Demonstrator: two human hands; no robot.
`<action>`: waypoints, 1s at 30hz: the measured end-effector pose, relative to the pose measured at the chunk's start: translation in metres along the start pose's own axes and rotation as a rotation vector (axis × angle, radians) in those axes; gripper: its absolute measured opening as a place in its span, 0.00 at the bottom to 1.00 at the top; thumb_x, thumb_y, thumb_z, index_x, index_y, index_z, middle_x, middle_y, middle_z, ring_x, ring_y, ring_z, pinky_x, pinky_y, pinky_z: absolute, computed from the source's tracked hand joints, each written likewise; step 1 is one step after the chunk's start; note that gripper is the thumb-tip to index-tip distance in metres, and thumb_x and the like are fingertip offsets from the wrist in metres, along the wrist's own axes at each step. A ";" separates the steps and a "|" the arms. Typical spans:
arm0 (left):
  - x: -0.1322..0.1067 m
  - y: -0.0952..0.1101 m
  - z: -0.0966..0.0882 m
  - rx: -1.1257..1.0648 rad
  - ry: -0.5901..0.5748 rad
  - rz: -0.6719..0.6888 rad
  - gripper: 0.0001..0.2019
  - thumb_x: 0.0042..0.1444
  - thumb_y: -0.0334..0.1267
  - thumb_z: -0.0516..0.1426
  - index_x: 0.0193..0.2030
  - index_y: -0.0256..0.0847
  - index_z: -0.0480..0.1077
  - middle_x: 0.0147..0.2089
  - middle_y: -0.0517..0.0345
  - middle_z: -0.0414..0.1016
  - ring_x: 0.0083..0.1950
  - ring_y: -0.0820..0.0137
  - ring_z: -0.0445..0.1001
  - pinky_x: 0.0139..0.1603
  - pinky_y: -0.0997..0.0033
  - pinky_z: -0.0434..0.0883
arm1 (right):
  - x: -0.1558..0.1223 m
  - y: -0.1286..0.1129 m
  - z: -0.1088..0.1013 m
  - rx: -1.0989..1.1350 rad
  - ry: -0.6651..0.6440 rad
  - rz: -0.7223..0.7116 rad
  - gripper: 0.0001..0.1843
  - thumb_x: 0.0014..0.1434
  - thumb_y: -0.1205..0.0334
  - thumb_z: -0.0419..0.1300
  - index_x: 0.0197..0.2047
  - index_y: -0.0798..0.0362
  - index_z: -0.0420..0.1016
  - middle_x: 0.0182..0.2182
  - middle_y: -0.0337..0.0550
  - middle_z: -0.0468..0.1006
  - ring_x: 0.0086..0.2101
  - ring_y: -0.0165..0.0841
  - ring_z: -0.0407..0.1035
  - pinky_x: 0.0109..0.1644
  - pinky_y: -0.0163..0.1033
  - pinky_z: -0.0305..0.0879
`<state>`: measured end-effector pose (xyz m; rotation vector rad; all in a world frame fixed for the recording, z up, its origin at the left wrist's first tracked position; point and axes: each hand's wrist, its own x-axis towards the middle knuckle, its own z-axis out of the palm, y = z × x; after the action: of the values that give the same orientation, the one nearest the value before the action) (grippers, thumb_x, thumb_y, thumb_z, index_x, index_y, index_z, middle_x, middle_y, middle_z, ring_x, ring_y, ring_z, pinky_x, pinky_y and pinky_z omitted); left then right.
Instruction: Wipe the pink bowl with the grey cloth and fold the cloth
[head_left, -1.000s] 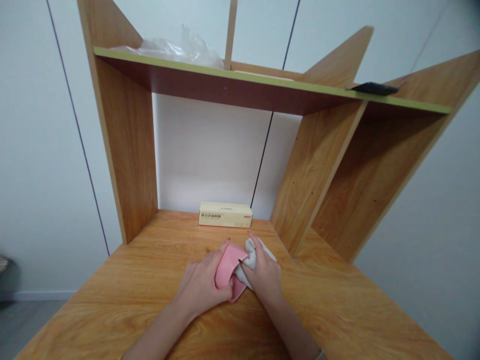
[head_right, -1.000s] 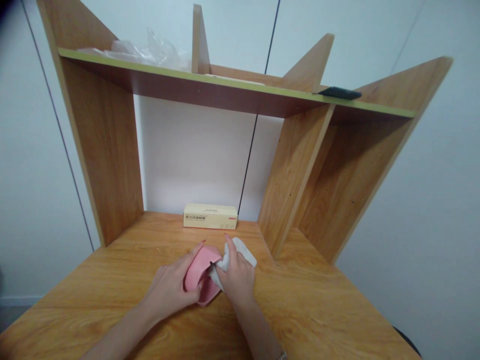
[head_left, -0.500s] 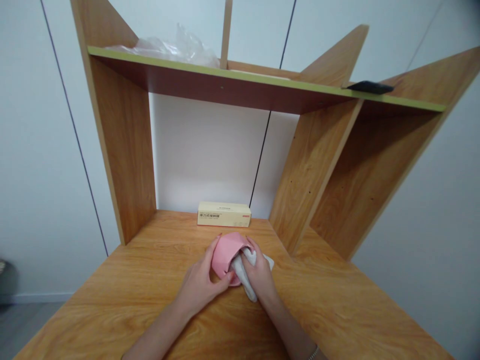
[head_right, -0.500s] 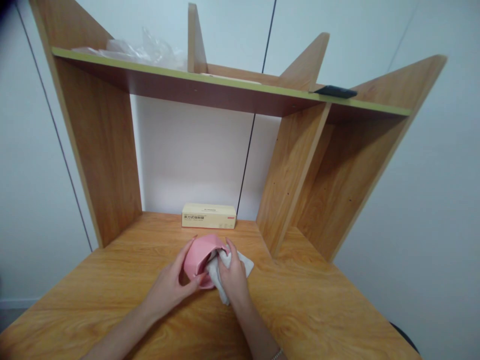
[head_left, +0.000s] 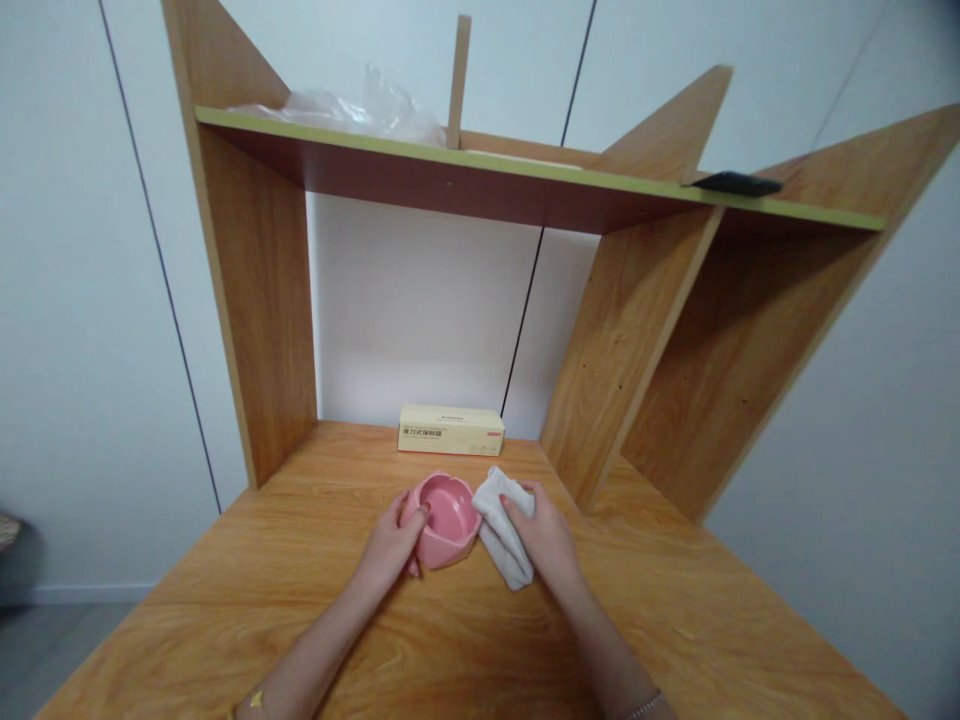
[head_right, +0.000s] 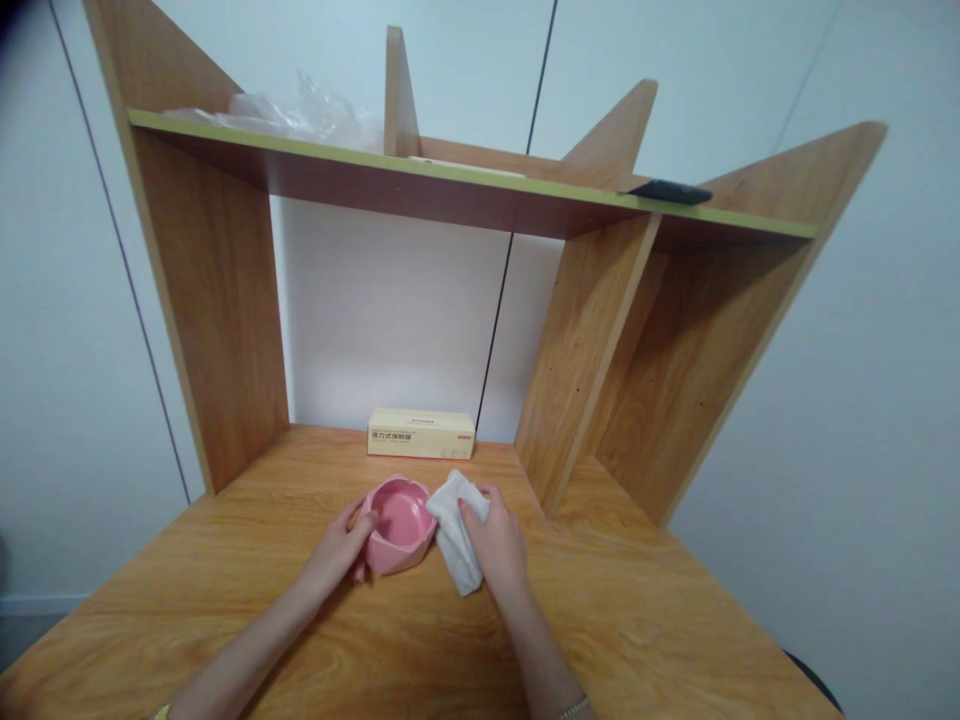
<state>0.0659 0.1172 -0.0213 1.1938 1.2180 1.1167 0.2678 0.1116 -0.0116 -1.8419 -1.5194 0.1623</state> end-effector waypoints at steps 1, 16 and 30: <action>0.003 -0.002 -0.001 -0.048 0.004 -0.023 0.28 0.47 0.49 0.52 0.53 0.34 0.58 0.13 0.67 0.65 0.08 0.76 0.59 0.10 0.79 0.56 | 0.004 0.007 -0.002 -0.022 -0.031 0.013 0.15 0.53 0.55 0.50 0.41 0.54 0.67 0.33 0.46 0.75 0.34 0.36 0.70 0.32 0.36 0.60; 0.008 -0.003 -0.010 -0.371 0.032 -0.052 0.20 0.43 0.57 0.51 0.26 0.40 0.59 0.11 0.72 0.57 0.09 0.81 0.52 0.12 0.83 0.46 | -0.022 -0.016 -0.017 0.103 -0.613 -0.178 0.12 0.46 0.54 0.59 0.22 0.55 0.69 0.16 0.32 0.66 0.19 0.24 0.58 0.20 0.29 0.47; 0.007 -0.003 -0.007 -0.197 -0.068 0.023 0.29 0.43 0.57 0.52 0.46 0.37 0.61 0.13 0.70 0.62 0.08 0.80 0.54 0.10 0.81 0.48 | 0.012 -0.067 0.017 0.056 -0.325 -0.093 0.14 0.51 0.67 0.51 0.40 0.54 0.72 0.36 0.46 0.76 0.38 0.34 0.68 0.37 0.32 0.58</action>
<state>0.0589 0.1245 -0.0244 1.0888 1.0200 1.1756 0.2087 0.1324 0.0207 -1.7584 -1.7969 0.4742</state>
